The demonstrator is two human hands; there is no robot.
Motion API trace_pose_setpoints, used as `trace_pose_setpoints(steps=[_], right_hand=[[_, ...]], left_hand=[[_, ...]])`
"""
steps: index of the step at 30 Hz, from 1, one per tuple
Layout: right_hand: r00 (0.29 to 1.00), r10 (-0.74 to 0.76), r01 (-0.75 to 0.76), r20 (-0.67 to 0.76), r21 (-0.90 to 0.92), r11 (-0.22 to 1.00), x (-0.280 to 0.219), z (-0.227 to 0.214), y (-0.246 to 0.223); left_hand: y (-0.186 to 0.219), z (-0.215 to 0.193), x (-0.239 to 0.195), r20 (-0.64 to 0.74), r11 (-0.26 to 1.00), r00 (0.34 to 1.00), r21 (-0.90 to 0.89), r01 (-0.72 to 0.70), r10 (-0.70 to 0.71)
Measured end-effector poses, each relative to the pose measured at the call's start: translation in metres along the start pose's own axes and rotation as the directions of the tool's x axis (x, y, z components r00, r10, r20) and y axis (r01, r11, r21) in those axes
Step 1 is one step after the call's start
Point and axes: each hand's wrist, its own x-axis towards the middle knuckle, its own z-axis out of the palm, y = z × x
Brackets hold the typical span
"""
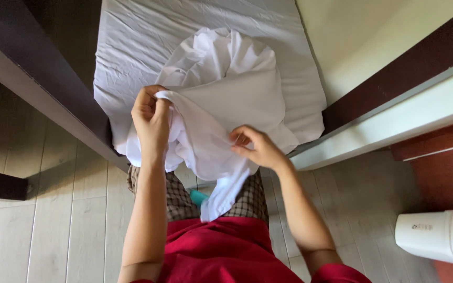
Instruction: The person folds a white bed sheet on a mattress. They smooth the fabric, fold the sides inward, and then fold the sheet in half multiple times to create a compact rectangle.
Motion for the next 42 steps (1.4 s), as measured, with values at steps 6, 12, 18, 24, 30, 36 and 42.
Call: trace_pose_setpoints(steps=[6, 12, 18, 24, 30, 36, 42], right_hand=[[0.971, 0.205, -0.178, -0.127, 0.195, 0.964, -0.04, 0.091, 0.031], [0.954, 0.187, -0.232, -0.232, -0.18, 0.956, -0.034, 0.174, 0.04], [0.739, 0.647, -0.23, 0.187, -0.833, 0.503, -0.07, 0.222, 0.08], [0.831, 0.556, -0.293, -0.021, -0.866, 0.406, -0.082, 0.233, 0.092], [0.769, 0.63, -0.41, -0.105, -0.837, 0.361, -0.072, 0.216, 0.082], [0.84, 0.466, -0.529, -0.277, -0.608, 0.592, -0.084, 0.207, 0.128], [0.953, 0.283, -0.25, -0.104, -0.798, 0.549, -0.106, 0.192, 0.088]], left_hand=[[0.017, 0.015, 0.005, -0.004, 0.999, 1.0, -0.05, -0.02, 0.02], [0.034, 0.036, 0.013, 0.056, 0.999, 0.998, -0.043, -0.005, 0.007], [0.055, 0.038, 0.03, 0.079, 0.991, 0.995, -0.127, -0.048, 0.058], [0.043, 0.031, 0.039, 0.052, 0.983, 0.994, -0.164, -0.081, 0.091], [0.048, 0.027, 0.053, 0.006, 0.973, 0.989, -0.18, -0.147, 0.15], [0.043, 0.016, 0.071, -0.068, 0.954, 0.976, -0.206, -0.216, 0.206], [0.026, -0.006, 0.105, -0.18, 0.935, 0.954, -0.223, -0.277, 0.239]])
